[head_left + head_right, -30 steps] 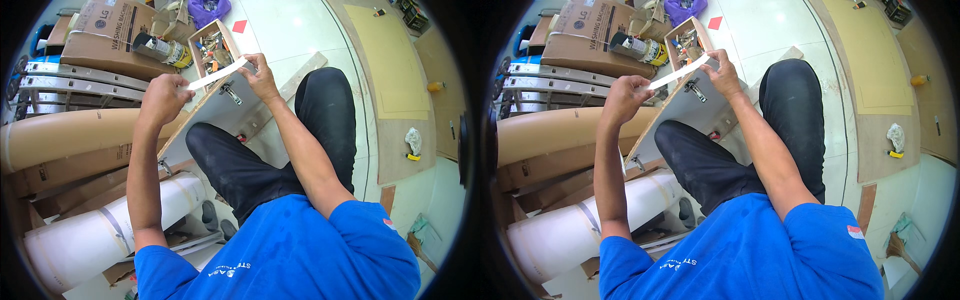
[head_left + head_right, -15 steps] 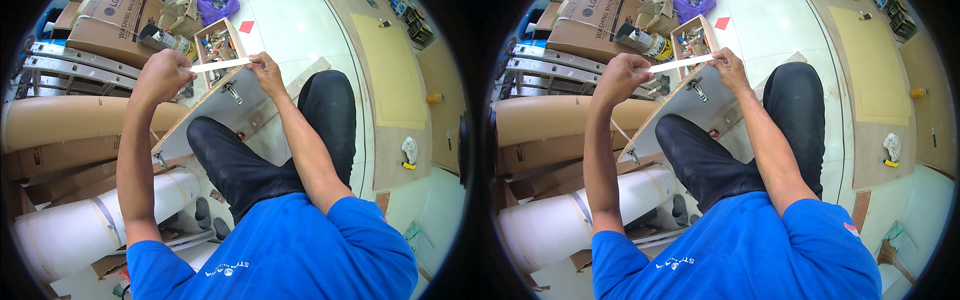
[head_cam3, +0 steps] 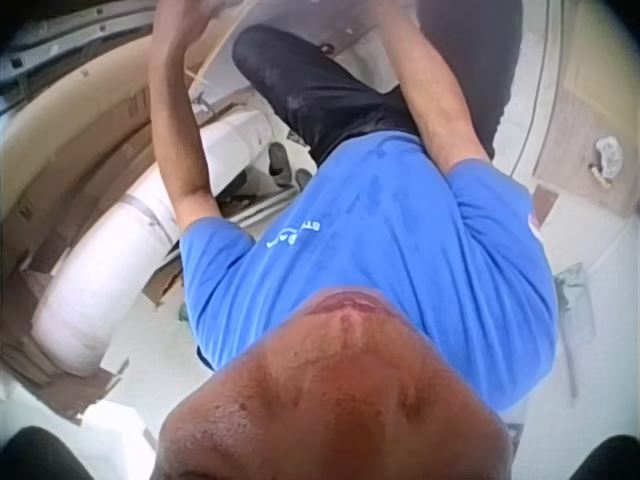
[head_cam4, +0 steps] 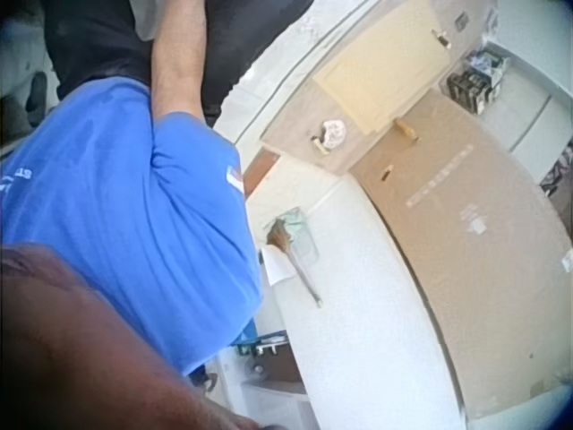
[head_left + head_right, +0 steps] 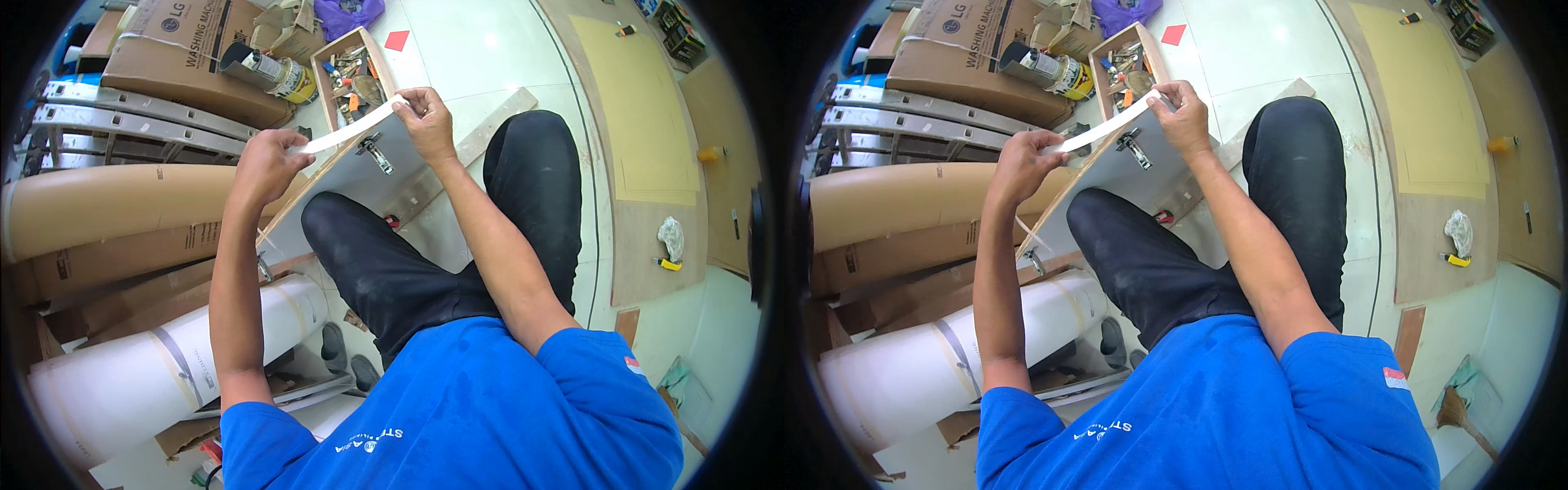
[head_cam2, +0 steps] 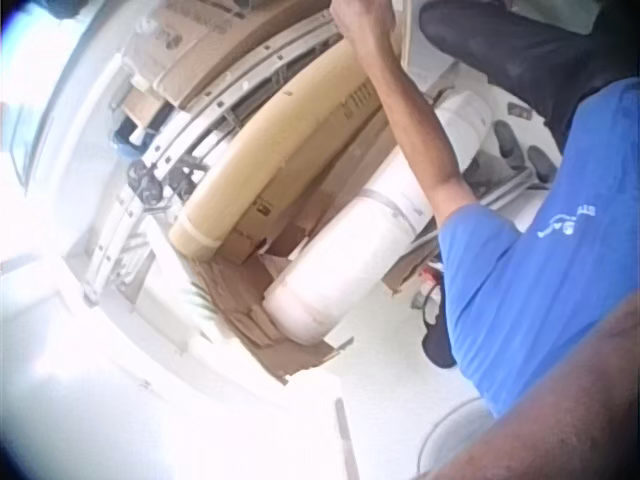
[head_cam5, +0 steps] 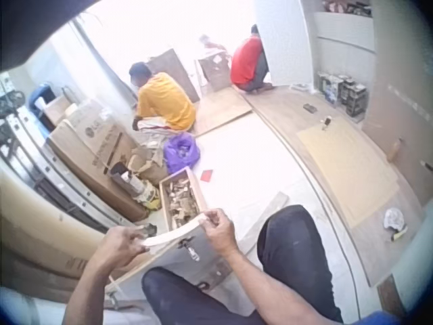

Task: The person sits on the floor and assembles a white cabinet door by attaching hinges and applying edge tape. They use a scraper to smooth the tape and repeatedly test the hinge alignment by opening and closing the door.

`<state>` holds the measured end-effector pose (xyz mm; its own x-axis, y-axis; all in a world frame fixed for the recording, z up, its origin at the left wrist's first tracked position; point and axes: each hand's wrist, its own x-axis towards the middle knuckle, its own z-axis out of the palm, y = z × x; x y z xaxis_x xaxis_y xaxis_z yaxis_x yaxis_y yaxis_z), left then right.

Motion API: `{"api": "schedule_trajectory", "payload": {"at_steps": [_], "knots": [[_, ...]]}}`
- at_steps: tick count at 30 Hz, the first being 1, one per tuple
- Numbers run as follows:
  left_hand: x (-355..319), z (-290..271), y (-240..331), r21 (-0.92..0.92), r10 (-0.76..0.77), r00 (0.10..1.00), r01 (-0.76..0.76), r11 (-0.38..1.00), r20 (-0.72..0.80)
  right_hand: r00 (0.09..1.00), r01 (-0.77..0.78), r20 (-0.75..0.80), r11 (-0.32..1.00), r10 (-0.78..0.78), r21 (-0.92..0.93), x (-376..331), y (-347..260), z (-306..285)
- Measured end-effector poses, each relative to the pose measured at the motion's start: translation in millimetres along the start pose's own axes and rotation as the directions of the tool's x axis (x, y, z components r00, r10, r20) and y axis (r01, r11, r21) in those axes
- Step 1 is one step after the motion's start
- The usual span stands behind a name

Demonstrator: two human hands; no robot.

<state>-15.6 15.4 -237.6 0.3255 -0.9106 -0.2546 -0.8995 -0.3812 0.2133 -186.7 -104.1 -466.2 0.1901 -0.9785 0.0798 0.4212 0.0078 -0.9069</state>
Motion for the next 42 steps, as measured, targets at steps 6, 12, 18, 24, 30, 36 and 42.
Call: {"api": "schedule_trajectory", "payload": {"at_steps": [6,12,18,24,30,36,42], "knots": [[6,16,-18,-0.072,-0.012,1.0,0.011,0.997,-0.012,0.984,0.086,-0.154,0.996,-0.09,-0.029,-4,8,11],[13,21,-36,-0.184,-0.013,1.0,0.017,0.983,0.023,0.986,0.093,-0.136,0.994,-0.101,-0.061,-2,11,12],[10,24,-42,-0.295,-0.038,0.996,0.06,0.953,0.081,0.978,0.104,-0.166,0.986,-0.126,-0.131,1,13,16],[6,28,-42,-0.277,-0.061,0.996,0.079,0.958,0.071,0.965,0.05,-0.249,0.989,-0.083,-0.136,4,5,22],[8,37,-51,-0.192,-0.009,0.997,0.023,0.981,0.071,0.968,0.028,-0.245,0.99,-0.061,-0.136,8,9,22],[3,65,-60,-0.025,0.089,0.993,-0.091,0.995,-0.072,0.981,-0.007,-0.191,0.991,-0.02,-0.136,10,13,15],[3,87,-68,-0.183,0.098,0.983,-0.125,0.975,-0.152,0.984,-0.02,-0.175,0.998,0.009,-0.058,10,10,13]]}}
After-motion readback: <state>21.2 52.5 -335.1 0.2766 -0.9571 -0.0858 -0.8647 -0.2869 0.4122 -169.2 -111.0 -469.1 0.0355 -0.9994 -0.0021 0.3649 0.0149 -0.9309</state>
